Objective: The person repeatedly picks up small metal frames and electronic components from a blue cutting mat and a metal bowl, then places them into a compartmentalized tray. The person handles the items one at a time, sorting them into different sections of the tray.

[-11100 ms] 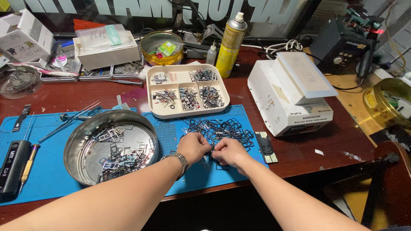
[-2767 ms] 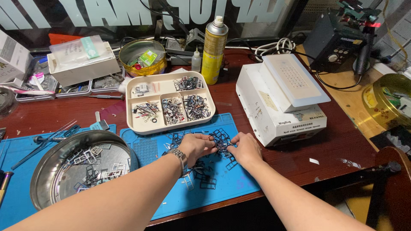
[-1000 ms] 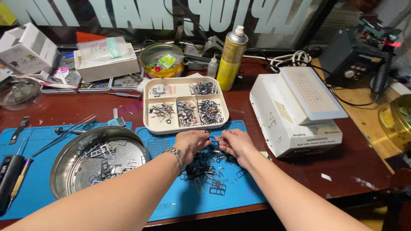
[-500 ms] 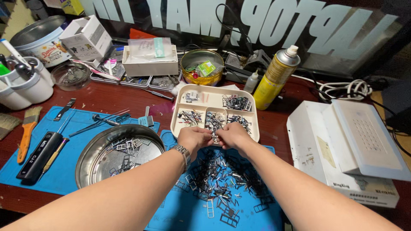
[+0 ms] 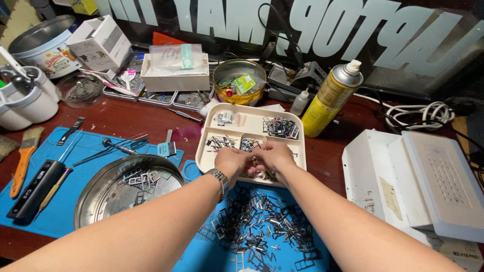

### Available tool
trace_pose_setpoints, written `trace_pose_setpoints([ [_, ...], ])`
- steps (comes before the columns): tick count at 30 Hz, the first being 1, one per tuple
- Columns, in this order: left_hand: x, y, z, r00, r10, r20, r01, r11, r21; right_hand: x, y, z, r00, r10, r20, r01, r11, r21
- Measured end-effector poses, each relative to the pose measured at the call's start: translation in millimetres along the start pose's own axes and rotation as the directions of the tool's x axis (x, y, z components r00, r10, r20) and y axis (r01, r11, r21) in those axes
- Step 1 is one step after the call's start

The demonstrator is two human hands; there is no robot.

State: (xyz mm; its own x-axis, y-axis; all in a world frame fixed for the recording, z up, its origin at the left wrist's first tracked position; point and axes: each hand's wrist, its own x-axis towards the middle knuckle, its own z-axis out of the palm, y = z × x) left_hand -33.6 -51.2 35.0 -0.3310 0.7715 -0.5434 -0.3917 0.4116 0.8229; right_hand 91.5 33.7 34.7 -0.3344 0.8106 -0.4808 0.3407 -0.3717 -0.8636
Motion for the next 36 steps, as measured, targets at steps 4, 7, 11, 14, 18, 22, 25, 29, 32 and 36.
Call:
trace_pose_setpoints([
  [4, 17, 5, 19, 0.999, 0.023, 0.038, -0.021, 0.999, -0.041, 12, 0, -16, 0.995, -0.095, -0.006, 0.094, 0.990, -0.103],
  [7, 40, 8, 28, 0.998, -0.001, 0.069, 0.005, 0.998, -0.055, 21, -4, -28, 0.998, -0.063, 0.026, 0.064, 0.997, -0.033],
  [11, 66, 9, 38, 0.998, -0.023, 0.060, 0.023, 1.000, 0.014, 27, -5, -43, 1.000, -0.005, 0.020, 0.003, 0.990, 0.142],
  [14, 77, 11, 47, 0.999, 0.018, 0.034, -0.020, 0.997, 0.079, 30, -2, -51, 1.000, 0.009, -0.019, -0.005, 0.979, 0.206],
  [18, 85, 17, 63, 0.999, 0.045, 0.011, -0.047, 0.984, 0.171, 35, -9, -60, 0.983, -0.061, -0.174, 0.084, 0.989, 0.124],
  [22, 89, 20, 82, 0.988, 0.031, 0.154, -0.049, 0.992, 0.118, 31, -22, -68, 0.931, -0.100, -0.352, 0.099, 0.995, -0.021],
  [25, 85, 16, 86, 0.981, 0.019, 0.193, -0.053, 0.983, 0.173, 23, -28, -72, 0.913, -0.133, -0.385, 0.088, 0.987, -0.132],
  [29, 83, 13, 83, 0.980, -0.003, 0.197, -0.042, 0.974, 0.223, 13, -26, -74, 0.925, -0.186, -0.332, 0.131, 0.975, -0.181],
  [32, 81, 11, 82, 0.977, -0.018, 0.211, -0.028, 0.977, 0.211, 6, -25, -74, 0.927, -0.182, -0.328, 0.139, 0.979, -0.148],
  [36, 74, 5, 78, 0.969, 0.000, 0.246, -0.043, 0.985, 0.169, -3, -24, -73, 0.916, -0.185, -0.356, 0.156, 0.982, -0.109],
])
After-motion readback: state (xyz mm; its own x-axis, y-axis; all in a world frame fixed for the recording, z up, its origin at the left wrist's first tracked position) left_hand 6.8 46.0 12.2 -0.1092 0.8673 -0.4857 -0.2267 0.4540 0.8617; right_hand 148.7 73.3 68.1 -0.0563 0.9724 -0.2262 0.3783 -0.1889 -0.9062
